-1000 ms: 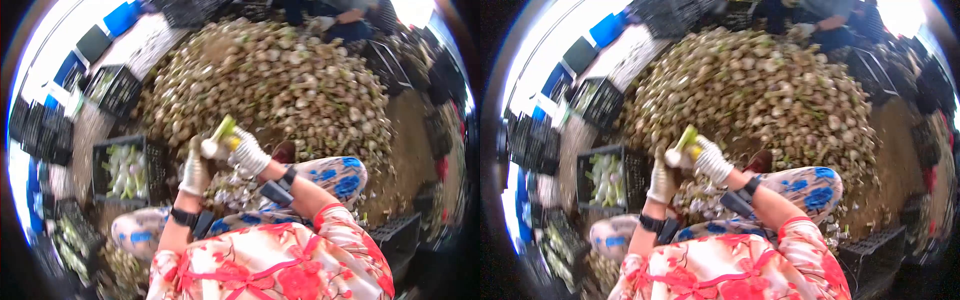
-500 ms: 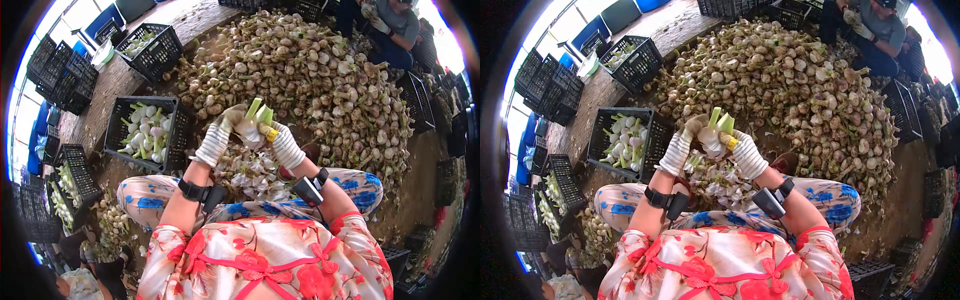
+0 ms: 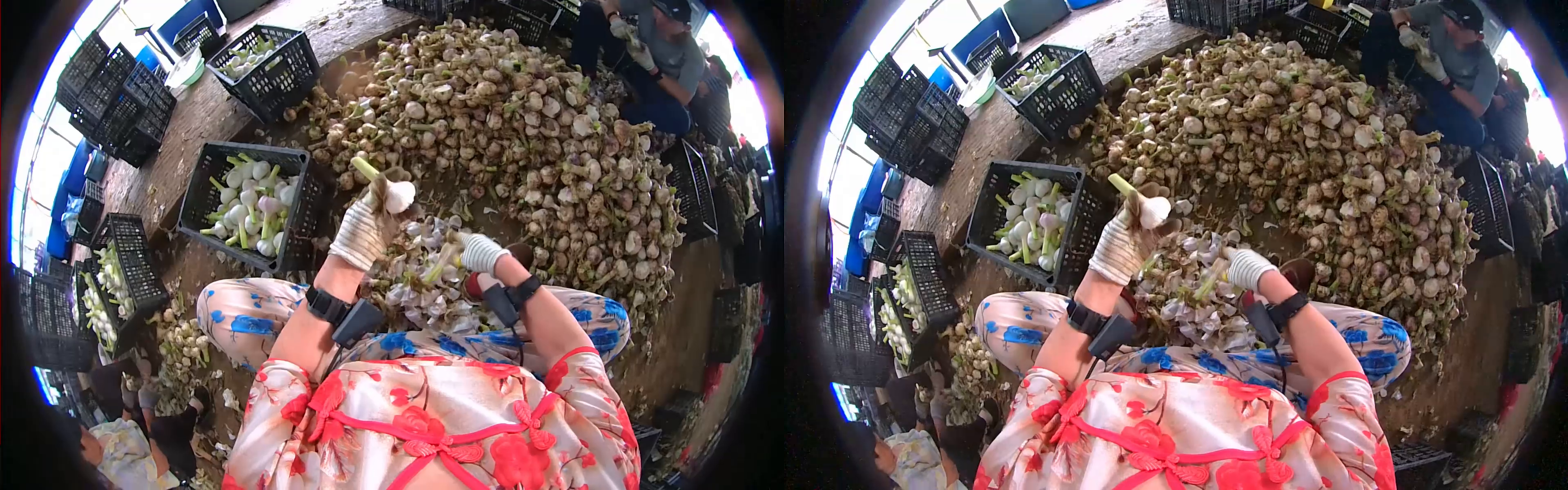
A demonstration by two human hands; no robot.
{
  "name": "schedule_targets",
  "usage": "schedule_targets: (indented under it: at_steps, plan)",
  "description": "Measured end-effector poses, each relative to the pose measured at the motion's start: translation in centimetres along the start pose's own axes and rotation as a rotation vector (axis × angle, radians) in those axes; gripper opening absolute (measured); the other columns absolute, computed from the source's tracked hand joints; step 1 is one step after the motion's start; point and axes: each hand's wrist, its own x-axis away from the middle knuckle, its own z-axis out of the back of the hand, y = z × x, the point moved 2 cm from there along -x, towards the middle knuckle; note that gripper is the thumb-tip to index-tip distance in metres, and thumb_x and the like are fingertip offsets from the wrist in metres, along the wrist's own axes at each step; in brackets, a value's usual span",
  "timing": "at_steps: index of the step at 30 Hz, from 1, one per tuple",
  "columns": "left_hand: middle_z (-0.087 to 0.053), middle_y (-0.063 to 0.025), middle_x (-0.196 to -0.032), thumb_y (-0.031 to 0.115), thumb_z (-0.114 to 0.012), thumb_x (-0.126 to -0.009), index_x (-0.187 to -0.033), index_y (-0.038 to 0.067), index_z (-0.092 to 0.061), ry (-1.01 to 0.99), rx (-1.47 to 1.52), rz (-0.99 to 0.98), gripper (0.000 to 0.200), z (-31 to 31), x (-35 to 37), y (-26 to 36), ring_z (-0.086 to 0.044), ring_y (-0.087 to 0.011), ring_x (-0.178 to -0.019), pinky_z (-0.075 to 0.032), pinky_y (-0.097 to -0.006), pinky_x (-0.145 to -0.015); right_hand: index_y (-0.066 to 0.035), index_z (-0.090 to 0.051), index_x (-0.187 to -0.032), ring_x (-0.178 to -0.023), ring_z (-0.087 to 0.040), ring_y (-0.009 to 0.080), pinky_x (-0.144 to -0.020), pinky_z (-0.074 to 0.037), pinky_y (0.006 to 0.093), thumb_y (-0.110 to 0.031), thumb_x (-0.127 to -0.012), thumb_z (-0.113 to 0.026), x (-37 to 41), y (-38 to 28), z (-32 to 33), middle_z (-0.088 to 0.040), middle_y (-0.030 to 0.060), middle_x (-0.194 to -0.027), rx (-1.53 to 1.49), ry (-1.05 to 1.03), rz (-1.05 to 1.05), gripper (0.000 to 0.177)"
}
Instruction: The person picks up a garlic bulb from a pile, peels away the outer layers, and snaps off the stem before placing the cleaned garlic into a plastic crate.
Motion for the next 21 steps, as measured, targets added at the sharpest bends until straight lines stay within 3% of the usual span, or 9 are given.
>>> schedule_targets:
  at_steps: [4, 7, 12, 13, 14, 17, 19, 20, 21]
  plan:
    - [-0.061, -0.0097, -0.091, 0.036, -0.048, -0.087, -0.101, 0.007, -0.055, 0.136, 0.112, 0.063, 0.032, 1.0, -0.8, -0.4, -0.061, -0.0240, -0.081, -0.055, -0.0440, -0.066, -0.004, -0.062, -0.090, -0.080, -0.058, 0.0363, -0.069, -0.046, 0.0420, -0.036, -0.078, -0.051, 0.2, -3.7, 3.6, -0.061, 0.0210, -0.085, 0.108, 0.068, -0.155, 0.036]
    - [-0.062, -0.0104, -0.085, 0.032, -0.053, -0.085, -0.091, 0.009, -0.057, 0.311, 0.124, 0.153, 0.024, 3.6, -0.8, -2.1, -0.062, -0.0241, -0.074, -0.056, -0.0406, -0.063, -0.003, -0.061, -0.093, -0.082, -0.058, 0.0369, -0.071, -0.046, 0.0411, -0.033, -0.077, -0.055, -0.4, -2.4, 2.6, -0.060, 0.0226, -0.086, 0.017, 0.215, -0.151, 0.035]
    - [-0.060, -0.0050, -0.080, 0.019, -0.056, -0.084, -0.093, 0.013, -0.058, 0.713, 0.041, 0.238, 0.011, 10.9, -0.6, -7.7, -0.059, -0.0187, -0.066, -0.054, -0.0335, -0.054, -0.004, -0.059, -0.099, -0.086, -0.057, 0.0365, -0.075, -0.046, 0.0388, -0.032, -0.077, -0.057, -1.2, 1.8, -1.0, -0.060, 0.0209, -0.092, -0.051, 0.060, -0.012, 0.036]
    - [-0.059, -0.0045, -0.082, 0.015, -0.057, -0.083, -0.092, 0.010, -0.057, 0.707, -0.222, 0.287, 0.010, 12.3, -1.8, -6.1, -0.059, -0.0173, -0.069, -0.053, -0.0339, -0.055, -0.003, -0.059, -0.099, -0.086, -0.057, 0.0368, -0.074, -0.046, 0.0389, -0.032, -0.076, -0.057, -1.8, 2.9, -1.8, -0.060, 0.0214, -0.092, -0.070, 0.004, -0.036, 0.037]
    - [-0.059, -0.0046, -0.083, 0.012, -0.056, -0.083, -0.092, 0.008, -0.056, 0.362, 0.058, 0.128, 0.010, 10.9, -3.6, -2.2, -0.057, -0.0186, -0.068, -0.052, -0.0331, -0.058, -0.002, -0.058, -0.100, -0.086, -0.057, 0.0370, -0.074, -0.046, 0.0390, -0.033, -0.076, -0.058, -2.1, 3.6, -2.3, -0.060, 0.0220, -0.092, -0.093, -0.054, -0.069, 0.039]
    - [-0.055, -0.0140, -0.099, 0.051, -0.051, -0.082, -0.106, 0.002, -0.048, 0.062, 0.106, -0.385, 0.055, 3.3, -8.5, 13.2, -0.053, -0.0283, -0.088, -0.045, -0.0409, -0.082, -0.001, -0.057, -0.101, -0.086, -0.057, 0.0374, -0.073, -0.046, 0.0395, -0.033, -0.076, -0.058, -2.2, 3.0, -1.7, -0.060, 0.0236, -0.092, -0.162, 0.014, -0.071, 0.041]
    - [-0.016, -0.0213, -0.140, 0.071, -0.049, -0.068, -0.136, 0.001, -0.002, 0.475, -0.037, -0.312, 0.109, 2.2, -8.3, 16.5, -0.021, -0.0391, -0.127, -0.030, -0.0506, -0.100, -0.001, -0.057, -0.101, -0.084, -0.058, 0.0374, -0.072, -0.046, 0.0397, -0.035, -0.078, -0.056, -3.1, 4.1, -2.5, -0.060, 0.0244, -0.090, -0.184, 0.025, -0.086, 0.041]
    - [0.000, -0.0195, -0.143, 0.069, -0.050, -0.069, -0.136, 0.004, 0.011, 0.453, -0.055, -0.295, 0.112, 1.0, -7.7, 16.0, -0.010, -0.0374, -0.131, -0.024, -0.0539, -0.102, -0.001, -0.058, -0.100, -0.083, -0.058, 0.0371, -0.072, -0.046, 0.0394, -0.035, -0.079, -0.055, -3.3, 3.9, -2.0, -0.060, 0.0238, -0.090, -0.210, 0.035, -0.057, 0.041]
    - [-0.001, -0.0193, -0.143, 0.068, -0.051, -0.070, -0.136, 0.004, 0.010, 0.437, -0.061, -0.251, 0.110, 2.3, -7.9, 15.0, -0.010, -0.0372, -0.131, -0.023, -0.0544, -0.102, -0.002, -0.059, -0.098, -0.081, -0.059, 0.0361, -0.070, -0.046, 0.0382, -0.035, -0.079, -0.055, -3.7, 3.8, -1.3, -0.061, 0.0221, -0.088, -0.147, 0.023, -0.089, 0.038]
